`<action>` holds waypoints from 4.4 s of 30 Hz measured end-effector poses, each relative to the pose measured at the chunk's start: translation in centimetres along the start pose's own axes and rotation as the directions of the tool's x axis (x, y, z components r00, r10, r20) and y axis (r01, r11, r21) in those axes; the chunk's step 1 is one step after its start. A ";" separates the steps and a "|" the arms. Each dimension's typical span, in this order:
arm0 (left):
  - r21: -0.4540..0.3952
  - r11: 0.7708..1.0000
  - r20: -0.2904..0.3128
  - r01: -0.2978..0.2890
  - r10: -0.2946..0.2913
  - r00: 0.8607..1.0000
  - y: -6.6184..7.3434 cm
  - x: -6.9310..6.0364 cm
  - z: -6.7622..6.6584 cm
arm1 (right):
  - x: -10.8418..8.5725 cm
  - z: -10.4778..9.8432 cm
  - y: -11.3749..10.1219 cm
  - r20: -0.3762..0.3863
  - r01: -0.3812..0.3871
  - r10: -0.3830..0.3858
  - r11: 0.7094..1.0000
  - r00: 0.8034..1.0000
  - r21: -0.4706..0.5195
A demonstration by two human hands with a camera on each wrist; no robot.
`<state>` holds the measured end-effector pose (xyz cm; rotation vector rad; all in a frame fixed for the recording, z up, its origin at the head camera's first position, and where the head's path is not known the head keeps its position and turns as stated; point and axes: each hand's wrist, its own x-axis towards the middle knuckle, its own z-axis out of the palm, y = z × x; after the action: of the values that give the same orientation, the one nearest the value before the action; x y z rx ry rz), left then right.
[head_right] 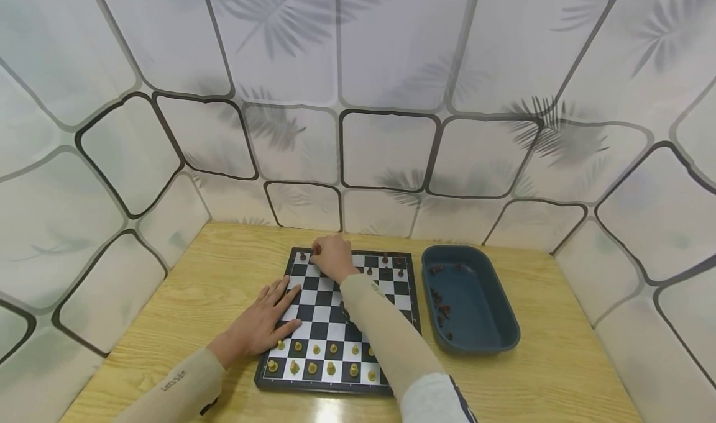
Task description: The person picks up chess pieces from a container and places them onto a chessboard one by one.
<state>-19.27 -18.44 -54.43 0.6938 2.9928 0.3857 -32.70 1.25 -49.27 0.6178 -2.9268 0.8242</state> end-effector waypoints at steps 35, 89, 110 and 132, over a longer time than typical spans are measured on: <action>0.010 1.000 0.014 0.008 -0.008 1.000 0.2 0.0 -0.3 | -0.1 -1.0 -0.2 0.057 -0.036 0.037 0.999 0.998 -0.014; 0.022 1.000 0.003 -0.003 0.003 1.000 0.4 -0.1 -0.5 | -11.5 -16.1 19.1 -0.143 -0.167 0.182 0.979 0.973 0.114; 0.015 1.000 0.004 0.000 0.000 1.000 0.4 -0.1 -0.5 | -12.8 -13.6 21.5 -0.088 -0.323 0.319 0.946 0.944 -0.037; 0.011 1.000 0.018 0.003 -0.004 1.000 0.3 -0.2 -0.5 | -12.4 -11.6 21.8 -0.078 -0.300 0.298 0.954 0.951 -0.015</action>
<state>-19.03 -18.38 -53.87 0.6890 2.9806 0.3613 -30.53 28.65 -51.85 0.1353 -2.9971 0.8090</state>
